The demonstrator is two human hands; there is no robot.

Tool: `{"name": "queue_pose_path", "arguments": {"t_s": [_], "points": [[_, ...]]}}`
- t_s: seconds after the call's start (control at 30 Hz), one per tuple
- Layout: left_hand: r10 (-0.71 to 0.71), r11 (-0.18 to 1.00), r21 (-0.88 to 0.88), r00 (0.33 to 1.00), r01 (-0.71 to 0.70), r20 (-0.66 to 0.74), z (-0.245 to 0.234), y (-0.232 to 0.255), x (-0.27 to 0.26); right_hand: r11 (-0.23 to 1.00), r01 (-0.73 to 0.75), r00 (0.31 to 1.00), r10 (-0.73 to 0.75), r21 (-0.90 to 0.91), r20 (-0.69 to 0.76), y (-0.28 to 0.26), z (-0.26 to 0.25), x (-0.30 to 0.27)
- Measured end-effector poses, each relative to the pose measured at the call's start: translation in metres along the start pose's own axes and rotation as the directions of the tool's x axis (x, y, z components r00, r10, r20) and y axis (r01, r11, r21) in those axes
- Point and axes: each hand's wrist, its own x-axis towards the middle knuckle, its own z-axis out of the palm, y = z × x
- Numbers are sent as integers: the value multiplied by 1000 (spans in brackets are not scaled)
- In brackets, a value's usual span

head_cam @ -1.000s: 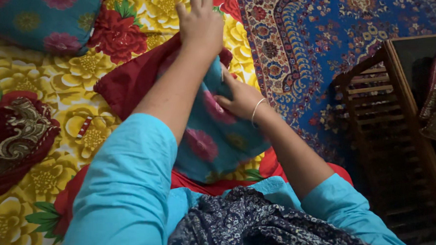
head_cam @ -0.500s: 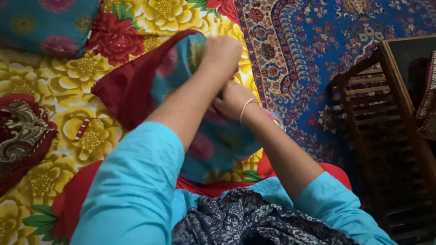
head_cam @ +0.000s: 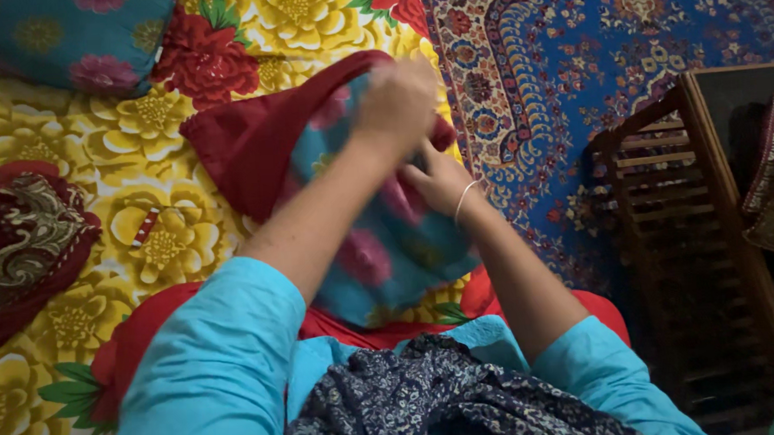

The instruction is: The person inserts a blue floral pillow insert into a red decorative pillowcase, smooths the fabric, and then uses a needle and thread to hand-sew the pillowcase opening closed.

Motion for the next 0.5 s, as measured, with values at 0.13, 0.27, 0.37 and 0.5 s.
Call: {"name": "queue_pose_path", "arguments": {"t_s": [0.13,0.27,0.37,0.5], "points": [[-323,945,-17,920,328,-221,-10,-53,-15,995,45,999,-43,91,-21,-8,-10,-6],[-388,919,-67,922,388,9,-1,-56,-21,989,122,992,-118,80,-52,-12,-10,-3],[-300,944,-140,954,298,9,0,-38,-24,999,-27,1000,27,26,-3,-15,-12,-6],[-89,955,-288,995,74,-40,-12,3,-39,998,49,999,-48,-42,25,9,3,7]]}}
